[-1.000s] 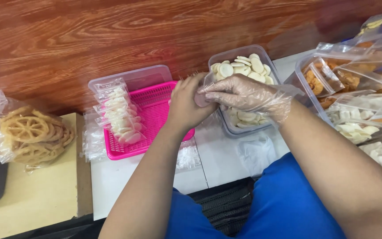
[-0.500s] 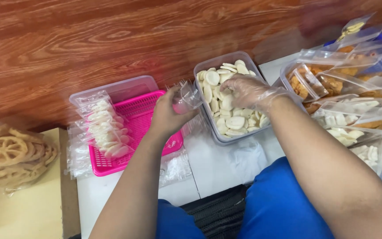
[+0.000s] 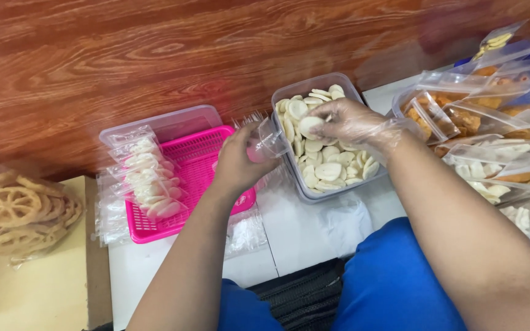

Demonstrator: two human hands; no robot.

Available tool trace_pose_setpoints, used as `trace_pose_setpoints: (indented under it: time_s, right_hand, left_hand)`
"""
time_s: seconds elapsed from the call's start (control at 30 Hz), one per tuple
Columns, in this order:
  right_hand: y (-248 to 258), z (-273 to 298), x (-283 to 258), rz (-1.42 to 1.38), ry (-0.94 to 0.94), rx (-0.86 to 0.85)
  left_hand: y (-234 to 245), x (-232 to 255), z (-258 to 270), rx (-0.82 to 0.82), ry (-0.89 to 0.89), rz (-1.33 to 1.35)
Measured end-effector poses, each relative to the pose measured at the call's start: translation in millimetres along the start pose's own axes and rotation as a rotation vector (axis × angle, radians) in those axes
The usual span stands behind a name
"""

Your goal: Manually packing small, round snack crackers into individual plastic bags from a bulk container.

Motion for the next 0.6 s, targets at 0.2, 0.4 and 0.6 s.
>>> trace_pose_setpoints:
  time_s: [0.2, 0.4, 0.6]
  right_hand:
    - [-22.5, 30.4, -46.8, -0.279, 0.132, -0.084]
    - [-28.6, 20.9, -35.5, -0.310, 0.106, -0.075]
    - [-40.2, 31.1, -52.4, -0.287, 0.207, -0.052]
  left_hand:
    - [-1.3, 4.7, 1.5, -0.004, -0.041, -0.054]
    - [10.0, 25.6, 1.8, 0.068, -0.109, -0.185]
    - [5.0, 33.4, 2.7, 0.121, -0.235, -0.295]
Point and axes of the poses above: each hand's wrist, its own z-axis away from the middle knuckle, its own y-axis out of the back of the hand, x = y × z, the point moved 7 cm from there along -z, towards the middle knuckle, and after that the axes turned 14 degrees about -y, right-handed, at the moved point
